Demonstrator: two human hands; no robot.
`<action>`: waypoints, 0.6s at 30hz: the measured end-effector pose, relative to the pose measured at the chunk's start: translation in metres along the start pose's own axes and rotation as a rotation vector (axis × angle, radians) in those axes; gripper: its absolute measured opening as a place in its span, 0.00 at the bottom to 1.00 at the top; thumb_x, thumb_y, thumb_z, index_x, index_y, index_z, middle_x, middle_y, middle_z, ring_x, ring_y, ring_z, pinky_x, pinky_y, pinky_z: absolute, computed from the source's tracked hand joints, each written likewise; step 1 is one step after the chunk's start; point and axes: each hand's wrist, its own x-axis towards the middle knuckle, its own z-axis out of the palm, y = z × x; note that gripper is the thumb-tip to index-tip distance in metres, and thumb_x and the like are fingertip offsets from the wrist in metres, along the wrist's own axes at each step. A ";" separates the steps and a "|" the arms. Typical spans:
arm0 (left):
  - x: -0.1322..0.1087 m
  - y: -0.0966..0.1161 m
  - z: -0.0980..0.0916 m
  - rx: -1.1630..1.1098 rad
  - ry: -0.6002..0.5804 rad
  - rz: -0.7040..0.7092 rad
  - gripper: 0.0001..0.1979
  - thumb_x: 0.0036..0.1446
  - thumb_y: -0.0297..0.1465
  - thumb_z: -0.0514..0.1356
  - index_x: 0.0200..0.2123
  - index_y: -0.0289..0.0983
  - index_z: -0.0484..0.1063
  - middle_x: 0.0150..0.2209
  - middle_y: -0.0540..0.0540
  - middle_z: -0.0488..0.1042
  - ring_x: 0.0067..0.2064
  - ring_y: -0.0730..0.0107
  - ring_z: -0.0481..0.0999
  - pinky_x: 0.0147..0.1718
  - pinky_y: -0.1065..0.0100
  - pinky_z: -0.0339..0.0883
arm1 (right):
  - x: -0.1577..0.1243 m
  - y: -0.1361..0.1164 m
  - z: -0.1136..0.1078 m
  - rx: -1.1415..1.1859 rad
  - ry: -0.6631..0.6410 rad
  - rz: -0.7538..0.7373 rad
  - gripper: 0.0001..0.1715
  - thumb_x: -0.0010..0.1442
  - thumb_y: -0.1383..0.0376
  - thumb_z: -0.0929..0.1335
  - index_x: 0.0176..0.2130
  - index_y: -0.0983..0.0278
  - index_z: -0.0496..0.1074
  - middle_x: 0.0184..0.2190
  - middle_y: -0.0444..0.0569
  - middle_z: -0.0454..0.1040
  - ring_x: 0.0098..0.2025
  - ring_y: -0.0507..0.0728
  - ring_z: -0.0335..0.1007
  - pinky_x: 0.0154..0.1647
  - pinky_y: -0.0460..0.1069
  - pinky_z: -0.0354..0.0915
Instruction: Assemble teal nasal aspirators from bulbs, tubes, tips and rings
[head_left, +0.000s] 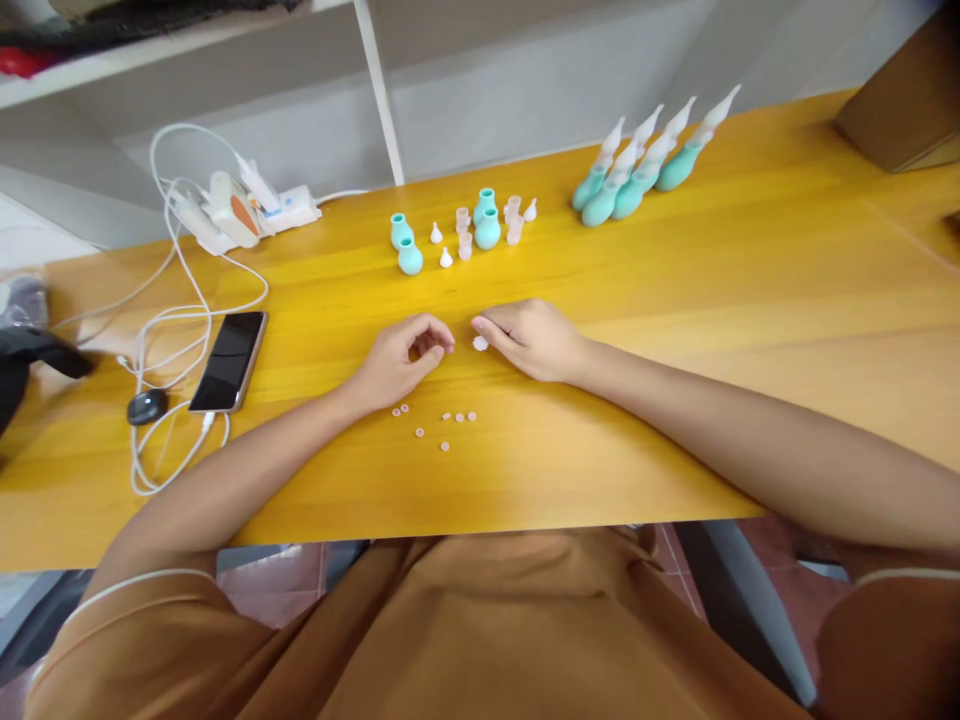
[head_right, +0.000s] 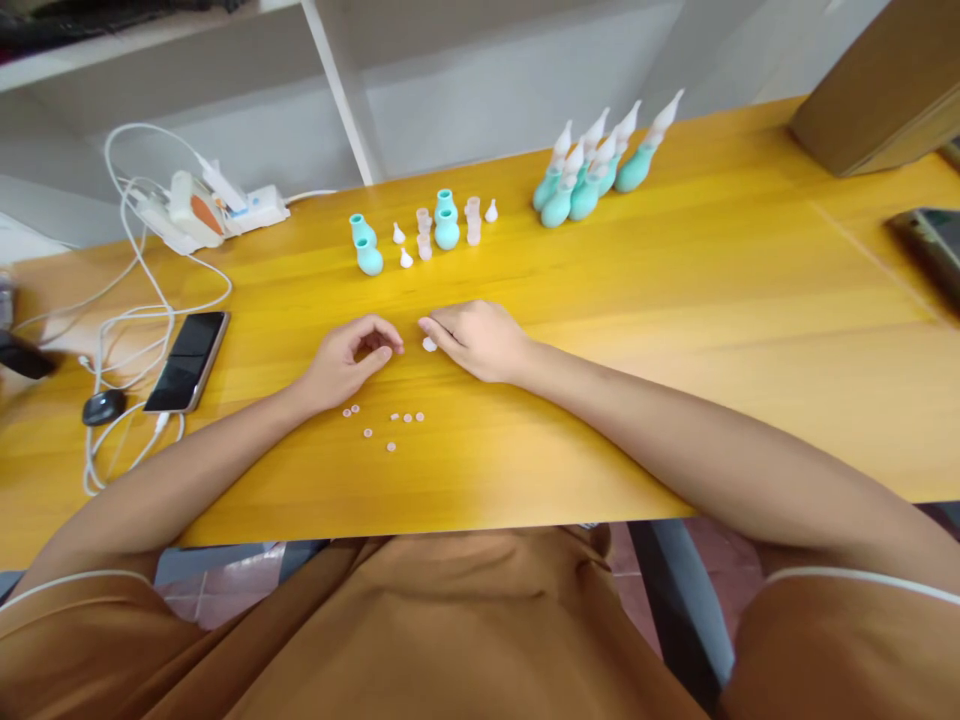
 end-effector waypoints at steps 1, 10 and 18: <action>0.000 0.001 0.000 0.049 -0.020 0.013 0.06 0.67 0.30 0.61 0.44 0.38 0.78 0.41 0.47 0.82 0.39 0.67 0.77 0.43 0.64 0.71 | 0.001 0.001 -0.002 -0.122 -0.027 0.023 0.32 0.83 0.51 0.58 0.36 0.64 0.76 0.34 0.53 0.80 0.32 0.56 0.67 0.34 0.52 0.47; 0.001 0.012 0.001 0.182 -0.339 0.284 0.03 0.64 0.33 0.68 0.40 0.41 0.81 0.45 0.44 0.82 0.48 0.58 0.77 0.55 0.56 0.68 | 0.009 0.019 -0.003 -0.197 0.166 0.205 0.17 0.78 0.58 0.63 0.39 0.62 0.73 0.38 0.54 0.80 0.36 0.60 0.71 0.38 0.53 0.56; -0.001 0.014 0.003 0.189 -0.398 0.358 0.09 0.57 0.35 0.76 0.40 0.43 0.83 0.48 0.43 0.80 0.48 0.57 0.76 0.57 0.56 0.68 | 0.056 0.107 -0.018 0.030 0.558 0.233 0.12 0.77 0.58 0.69 0.53 0.62 0.68 0.56 0.62 0.72 0.55 0.62 0.65 0.55 0.56 0.64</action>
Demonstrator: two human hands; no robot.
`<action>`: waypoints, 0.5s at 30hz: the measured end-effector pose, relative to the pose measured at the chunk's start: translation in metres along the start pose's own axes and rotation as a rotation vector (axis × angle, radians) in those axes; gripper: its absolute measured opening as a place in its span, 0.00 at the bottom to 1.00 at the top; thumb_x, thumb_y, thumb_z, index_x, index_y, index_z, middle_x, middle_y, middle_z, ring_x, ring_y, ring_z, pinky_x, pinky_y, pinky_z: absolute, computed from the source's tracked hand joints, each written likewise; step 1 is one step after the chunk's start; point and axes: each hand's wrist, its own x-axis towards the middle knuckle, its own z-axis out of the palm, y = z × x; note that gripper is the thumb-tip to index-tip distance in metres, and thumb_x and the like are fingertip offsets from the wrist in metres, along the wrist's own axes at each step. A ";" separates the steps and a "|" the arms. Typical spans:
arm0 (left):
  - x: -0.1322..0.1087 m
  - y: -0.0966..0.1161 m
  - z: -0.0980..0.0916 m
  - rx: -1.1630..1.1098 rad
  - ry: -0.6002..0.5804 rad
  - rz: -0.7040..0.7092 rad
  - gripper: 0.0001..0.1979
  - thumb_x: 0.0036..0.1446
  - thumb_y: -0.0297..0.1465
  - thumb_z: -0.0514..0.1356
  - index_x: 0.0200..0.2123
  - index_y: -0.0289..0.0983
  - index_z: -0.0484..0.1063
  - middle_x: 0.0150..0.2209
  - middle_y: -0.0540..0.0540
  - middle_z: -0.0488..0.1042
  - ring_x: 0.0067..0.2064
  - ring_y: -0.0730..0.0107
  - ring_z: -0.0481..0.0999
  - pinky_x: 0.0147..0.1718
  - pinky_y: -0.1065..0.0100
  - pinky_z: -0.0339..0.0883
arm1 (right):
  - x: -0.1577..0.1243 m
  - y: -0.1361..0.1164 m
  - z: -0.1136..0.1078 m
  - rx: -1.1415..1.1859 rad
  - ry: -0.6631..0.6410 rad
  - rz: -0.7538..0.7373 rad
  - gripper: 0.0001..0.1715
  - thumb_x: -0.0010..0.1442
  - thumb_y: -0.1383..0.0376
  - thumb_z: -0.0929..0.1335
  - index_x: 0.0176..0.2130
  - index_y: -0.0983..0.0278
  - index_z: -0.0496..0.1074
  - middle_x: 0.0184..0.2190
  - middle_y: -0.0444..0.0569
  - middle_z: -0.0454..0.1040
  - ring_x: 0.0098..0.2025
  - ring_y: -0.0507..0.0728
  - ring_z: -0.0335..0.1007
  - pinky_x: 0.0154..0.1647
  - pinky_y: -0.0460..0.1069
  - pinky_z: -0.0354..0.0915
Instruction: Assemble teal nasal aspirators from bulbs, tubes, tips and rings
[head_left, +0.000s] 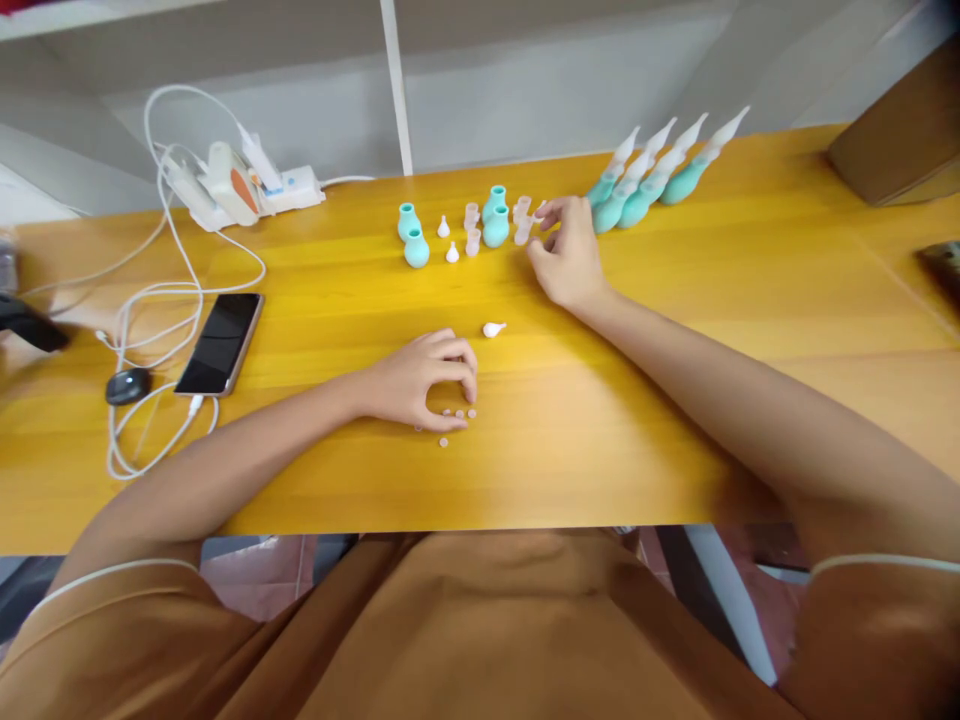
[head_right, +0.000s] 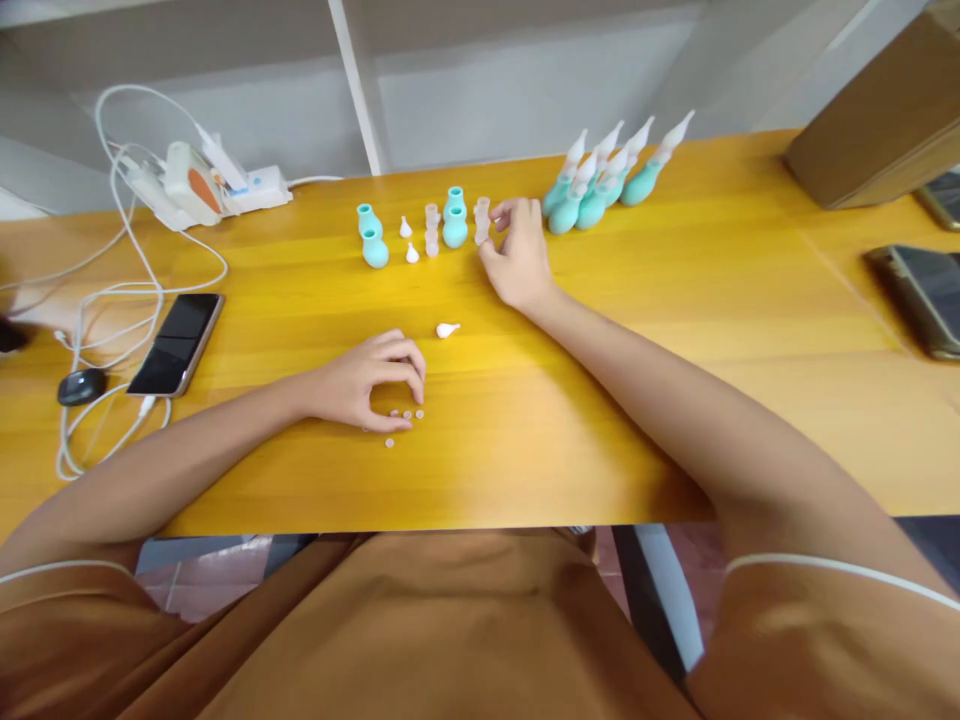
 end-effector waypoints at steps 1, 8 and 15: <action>0.000 0.000 0.000 -0.006 0.002 -0.004 0.09 0.56 0.35 0.76 0.40 0.44 0.83 0.48 0.43 0.80 0.48 0.57 0.76 0.57 0.56 0.68 | 0.006 0.003 0.001 -0.014 0.014 0.001 0.14 0.78 0.57 0.69 0.55 0.62 0.68 0.58 0.63 0.70 0.57 0.62 0.63 0.58 0.57 0.63; 0.000 0.003 0.005 -0.003 0.028 -0.019 0.06 0.58 0.33 0.75 0.38 0.44 0.83 0.47 0.44 0.80 0.47 0.58 0.76 0.55 0.56 0.68 | 0.013 0.004 0.007 -0.169 -0.084 -0.039 0.27 0.75 0.59 0.73 0.67 0.65 0.68 0.67 0.65 0.68 0.64 0.65 0.65 0.67 0.59 0.61; 0.002 0.005 0.007 -0.048 0.043 0.102 0.06 0.60 0.25 0.70 0.36 0.43 0.80 0.40 0.46 0.82 0.43 0.62 0.78 0.51 0.59 0.70 | 0.016 0.004 0.008 -0.190 -0.084 -0.038 0.15 0.75 0.60 0.73 0.56 0.66 0.76 0.58 0.61 0.76 0.59 0.64 0.69 0.68 0.59 0.64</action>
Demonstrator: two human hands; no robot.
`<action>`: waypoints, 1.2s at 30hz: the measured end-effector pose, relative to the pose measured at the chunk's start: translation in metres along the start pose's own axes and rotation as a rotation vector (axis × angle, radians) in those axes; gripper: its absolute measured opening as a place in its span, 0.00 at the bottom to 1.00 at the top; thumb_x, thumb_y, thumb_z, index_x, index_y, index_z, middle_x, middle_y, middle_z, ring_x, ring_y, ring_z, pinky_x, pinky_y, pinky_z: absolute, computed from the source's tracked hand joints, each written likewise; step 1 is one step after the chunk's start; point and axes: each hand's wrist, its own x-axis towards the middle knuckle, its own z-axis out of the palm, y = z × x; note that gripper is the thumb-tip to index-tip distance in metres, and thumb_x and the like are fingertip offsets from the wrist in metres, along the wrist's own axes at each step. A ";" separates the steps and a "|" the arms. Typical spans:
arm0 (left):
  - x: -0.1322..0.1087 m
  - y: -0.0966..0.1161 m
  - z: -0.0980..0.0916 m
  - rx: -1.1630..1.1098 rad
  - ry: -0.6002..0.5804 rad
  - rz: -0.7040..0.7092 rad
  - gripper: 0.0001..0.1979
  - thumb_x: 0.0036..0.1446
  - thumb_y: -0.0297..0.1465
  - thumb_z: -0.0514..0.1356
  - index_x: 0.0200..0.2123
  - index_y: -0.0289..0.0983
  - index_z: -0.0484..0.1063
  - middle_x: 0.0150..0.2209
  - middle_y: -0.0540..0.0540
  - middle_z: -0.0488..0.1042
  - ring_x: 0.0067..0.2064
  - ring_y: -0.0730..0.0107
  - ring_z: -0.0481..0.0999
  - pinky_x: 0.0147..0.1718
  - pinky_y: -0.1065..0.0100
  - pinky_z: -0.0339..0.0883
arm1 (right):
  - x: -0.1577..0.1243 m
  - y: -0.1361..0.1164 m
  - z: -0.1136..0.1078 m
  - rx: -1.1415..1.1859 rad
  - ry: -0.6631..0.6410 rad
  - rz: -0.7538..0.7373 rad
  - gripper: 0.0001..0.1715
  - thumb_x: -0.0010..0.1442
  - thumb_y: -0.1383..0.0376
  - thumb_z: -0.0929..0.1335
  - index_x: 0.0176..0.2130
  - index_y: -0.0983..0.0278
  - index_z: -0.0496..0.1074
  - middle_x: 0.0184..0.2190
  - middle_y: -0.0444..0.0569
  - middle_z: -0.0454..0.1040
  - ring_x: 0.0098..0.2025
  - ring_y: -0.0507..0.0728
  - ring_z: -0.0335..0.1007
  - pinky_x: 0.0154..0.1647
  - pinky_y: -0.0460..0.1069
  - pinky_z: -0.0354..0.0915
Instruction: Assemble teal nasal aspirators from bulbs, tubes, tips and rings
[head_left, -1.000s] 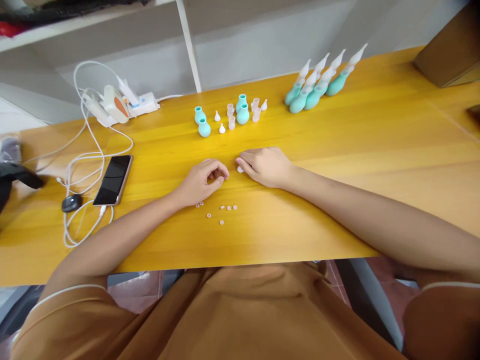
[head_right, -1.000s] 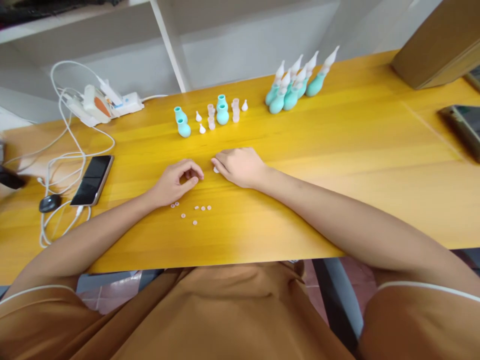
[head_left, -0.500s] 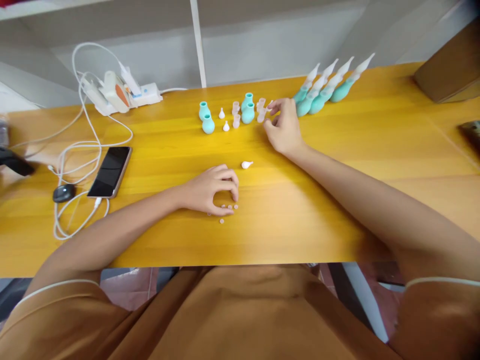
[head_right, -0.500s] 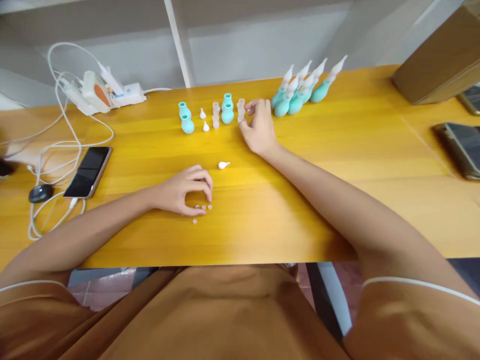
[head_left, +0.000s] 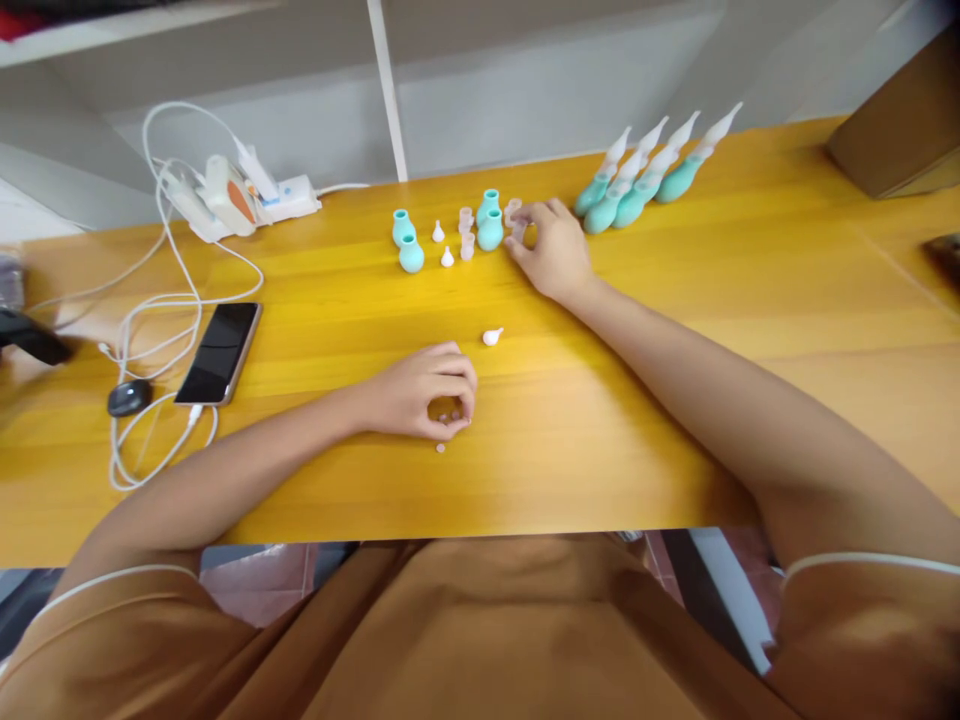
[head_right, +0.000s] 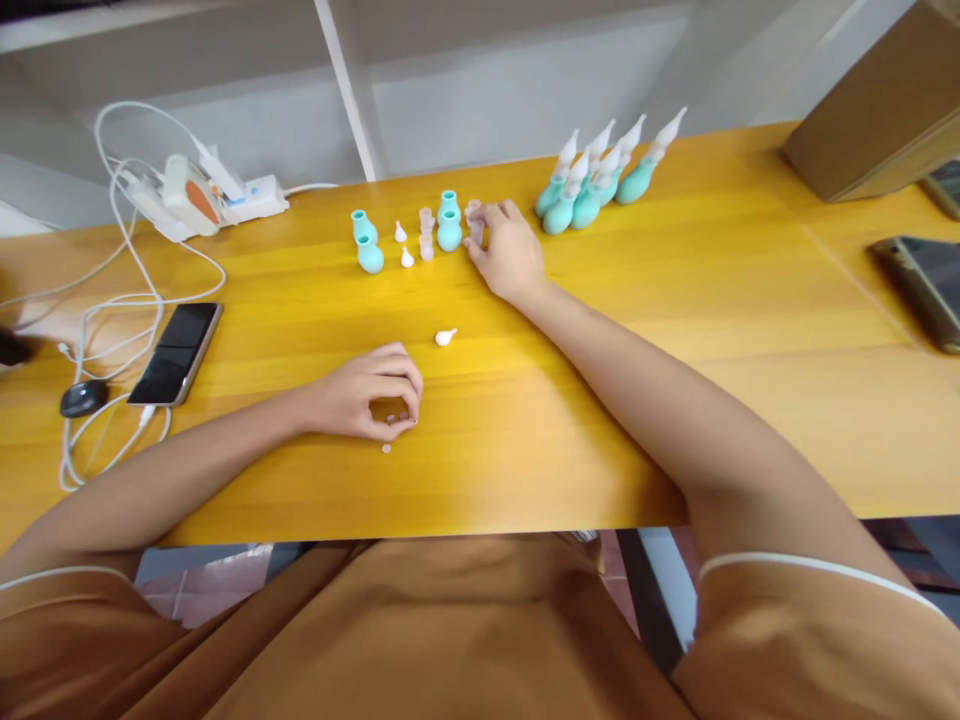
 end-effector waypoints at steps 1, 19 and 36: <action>0.000 0.001 -0.001 -0.007 0.018 0.005 0.06 0.60 0.26 0.70 0.36 0.43 0.80 0.40 0.46 0.83 0.42 0.62 0.78 0.50 0.59 0.71 | 0.001 0.001 0.000 0.016 0.001 -0.004 0.13 0.76 0.59 0.72 0.54 0.65 0.76 0.57 0.60 0.77 0.58 0.64 0.69 0.68 0.59 0.64; -0.007 -0.031 0.000 -0.531 0.822 -0.369 0.14 0.60 0.42 0.78 0.39 0.39 0.85 0.40 0.46 0.84 0.42 0.69 0.82 0.44 0.68 0.75 | -0.052 -0.079 -0.011 1.119 -0.334 -0.003 0.27 0.56 0.49 0.85 0.47 0.60 0.82 0.51 0.51 0.84 0.52 0.58 0.83 0.61 0.56 0.78; -0.004 -0.036 0.001 -0.579 0.890 -0.455 0.17 0.53 0.44 0.82 0.40 0.42 0.89 0.42 0.47 0.88 0.42 0.68 0.84 0.46 0.66 0.78 | -0.068 -0.103 -0.009 1.161 -0.460 -0.115 0.29 0.57 0.52 0.86 0.48 0.63 0.77 0.43 0.48 0.81 0.46 0.55 0.81 0.49 0.50 0.76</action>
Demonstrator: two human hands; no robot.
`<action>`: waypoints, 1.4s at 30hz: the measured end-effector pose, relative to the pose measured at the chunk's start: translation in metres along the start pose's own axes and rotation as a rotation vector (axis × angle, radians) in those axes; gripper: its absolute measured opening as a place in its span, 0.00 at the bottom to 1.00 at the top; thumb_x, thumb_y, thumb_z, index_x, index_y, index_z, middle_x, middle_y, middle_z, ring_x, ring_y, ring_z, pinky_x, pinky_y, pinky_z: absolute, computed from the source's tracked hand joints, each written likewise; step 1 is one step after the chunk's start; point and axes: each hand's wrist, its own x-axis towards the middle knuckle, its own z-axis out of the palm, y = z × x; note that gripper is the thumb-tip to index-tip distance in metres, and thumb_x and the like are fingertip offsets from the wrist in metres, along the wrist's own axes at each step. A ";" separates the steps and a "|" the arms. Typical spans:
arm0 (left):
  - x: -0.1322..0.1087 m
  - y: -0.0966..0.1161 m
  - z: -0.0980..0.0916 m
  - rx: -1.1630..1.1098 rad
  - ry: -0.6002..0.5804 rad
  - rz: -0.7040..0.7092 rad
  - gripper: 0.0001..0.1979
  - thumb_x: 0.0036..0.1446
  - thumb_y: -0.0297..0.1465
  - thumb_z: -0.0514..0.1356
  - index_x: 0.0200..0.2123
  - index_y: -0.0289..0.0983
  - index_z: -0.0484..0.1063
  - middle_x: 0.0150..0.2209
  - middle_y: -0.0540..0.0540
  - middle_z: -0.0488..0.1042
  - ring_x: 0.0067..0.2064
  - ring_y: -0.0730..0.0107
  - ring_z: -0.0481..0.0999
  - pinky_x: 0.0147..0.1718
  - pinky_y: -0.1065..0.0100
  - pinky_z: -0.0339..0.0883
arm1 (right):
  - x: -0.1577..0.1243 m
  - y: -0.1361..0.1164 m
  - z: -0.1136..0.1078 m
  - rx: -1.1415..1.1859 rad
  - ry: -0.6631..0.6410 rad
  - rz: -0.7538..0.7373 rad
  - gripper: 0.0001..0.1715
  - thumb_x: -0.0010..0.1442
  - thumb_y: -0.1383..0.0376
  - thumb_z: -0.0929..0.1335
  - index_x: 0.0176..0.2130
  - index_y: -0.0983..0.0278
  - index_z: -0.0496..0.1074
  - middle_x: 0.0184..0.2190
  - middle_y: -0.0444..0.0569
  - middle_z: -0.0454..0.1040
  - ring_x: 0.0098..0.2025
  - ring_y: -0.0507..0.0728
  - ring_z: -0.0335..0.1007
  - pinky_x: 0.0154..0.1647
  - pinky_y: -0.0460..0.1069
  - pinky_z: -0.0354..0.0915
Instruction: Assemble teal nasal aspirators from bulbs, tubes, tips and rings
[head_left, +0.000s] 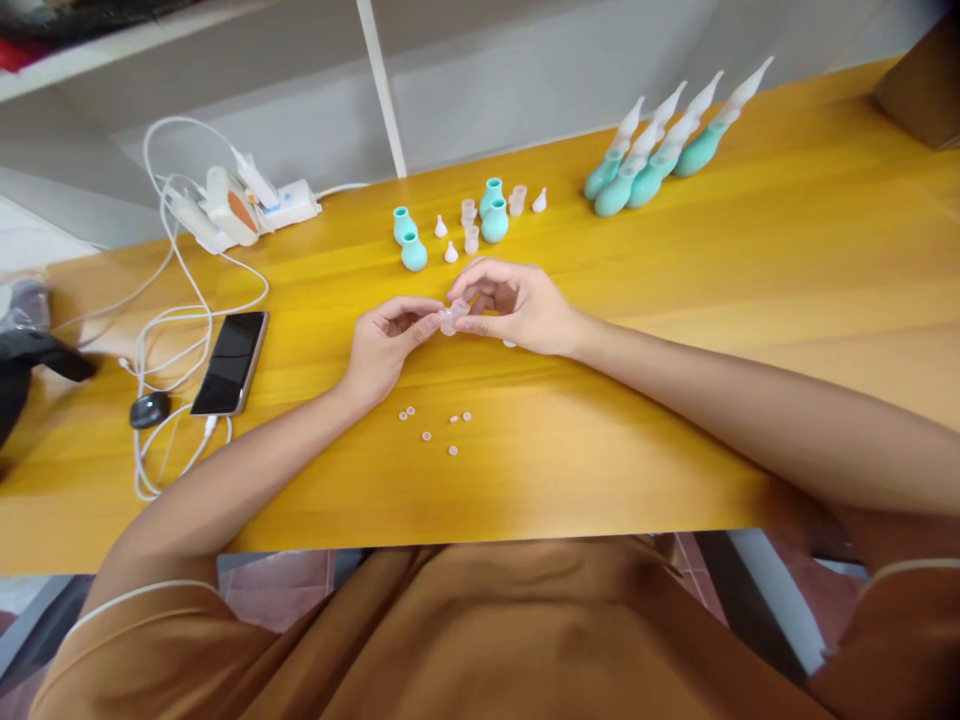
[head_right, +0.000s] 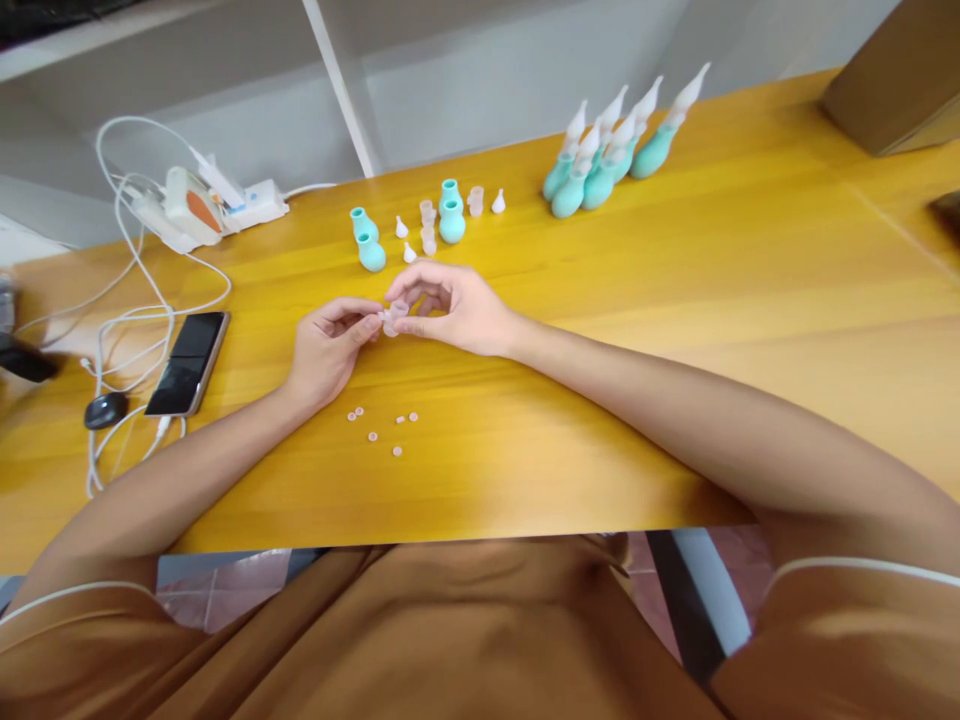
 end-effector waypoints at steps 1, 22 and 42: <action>0.000 0.000 0.000 -0.009 -0.002 -0.002 0.17 0.53 0.44 0.83 0.40 0.42 0.89 0.41 0.47 0.88 0.41 0.69 0.84 0.46 0.67 0.78 | 0.000 0.000 0.000 -0.007 -0.002 -0.003 0.28 0.57 0.52 0.86 0.48 0.63 0.78 0.44 0.49 0.81 0.46 0.55 0.80 0.48 0.50 0.76; 0.001 0.003 -0.001 -0.003 -0.133 -0.040 0.18 0.52 0.41 0.84 0.35 0.39 0.82 0.38 0.50 0.83 0.42 0.71 0.82 0.48 0.67 0.76 | 0.003 -0.002 -0.007 -0.017 -0.024 -0.021 0.23 0.56 0.57 0.86 0.45 0.64 0.81 0.42 0.50 0.84 0.44 0.55 0.81 0.42 0.49 0.75; 0.001 0.004 -0.002 0.022 -0.142 -0.022 0.28 0.43 0.39 0.87 0.43 0.40 0.79 0.43 0.48 0.80 0.43 0.71 0.79 0.42 0.70 0.75 | 0.004 -0.006 -0.004 -0.017 -0.017 0.019 0.27 0.55 0.54 0.86 0.46 0.63 0.79 0.42 0.50 0.84 0.45 0.57 0.82 0.40 0.49 0.73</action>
